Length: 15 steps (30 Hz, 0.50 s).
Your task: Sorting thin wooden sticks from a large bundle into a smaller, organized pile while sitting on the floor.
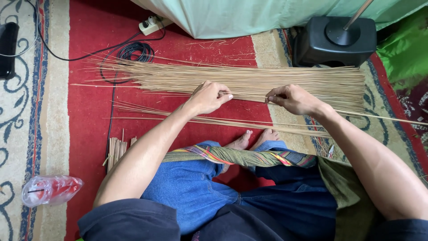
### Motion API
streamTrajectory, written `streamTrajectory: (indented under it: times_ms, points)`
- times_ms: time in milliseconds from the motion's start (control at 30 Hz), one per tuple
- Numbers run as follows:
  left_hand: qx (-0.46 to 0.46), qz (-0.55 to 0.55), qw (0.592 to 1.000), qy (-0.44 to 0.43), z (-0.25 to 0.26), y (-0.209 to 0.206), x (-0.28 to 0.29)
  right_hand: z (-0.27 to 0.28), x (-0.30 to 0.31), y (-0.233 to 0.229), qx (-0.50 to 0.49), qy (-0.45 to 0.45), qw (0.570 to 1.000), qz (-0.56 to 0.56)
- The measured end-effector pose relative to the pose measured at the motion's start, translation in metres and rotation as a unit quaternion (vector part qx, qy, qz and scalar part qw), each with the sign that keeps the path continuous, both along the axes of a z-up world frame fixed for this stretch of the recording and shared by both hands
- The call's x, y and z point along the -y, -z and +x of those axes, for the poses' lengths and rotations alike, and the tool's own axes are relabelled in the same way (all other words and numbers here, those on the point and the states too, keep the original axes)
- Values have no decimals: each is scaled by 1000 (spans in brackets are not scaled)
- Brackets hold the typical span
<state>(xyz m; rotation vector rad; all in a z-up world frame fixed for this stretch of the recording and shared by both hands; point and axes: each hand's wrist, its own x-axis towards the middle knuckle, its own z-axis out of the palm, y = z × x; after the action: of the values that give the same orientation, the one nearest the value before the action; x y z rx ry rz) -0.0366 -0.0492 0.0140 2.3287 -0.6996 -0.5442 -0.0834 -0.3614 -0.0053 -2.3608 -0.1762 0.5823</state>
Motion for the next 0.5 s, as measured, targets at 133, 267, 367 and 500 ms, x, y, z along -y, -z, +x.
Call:
streamTrajectory:
  times_ms: [133, 267, 367, 500]
  points:
    - [-17, -5, 1000, 24, -6, 0, 11, 0, -10, 7, -11, -16, 1000, 4]
    - [-27, -1, 999, 29, -3, 15, 13, -3, -18, 6, -22, -25, 999, 4]
    - [-22, -2, 1000, 15, 5, 25, 0, 2, -7, 20, -31, -21, 999, 1]
    - [-5, -14, 999, -39, 30, 48, -20, 8, 9, 30, -34, 10, 999, -13]
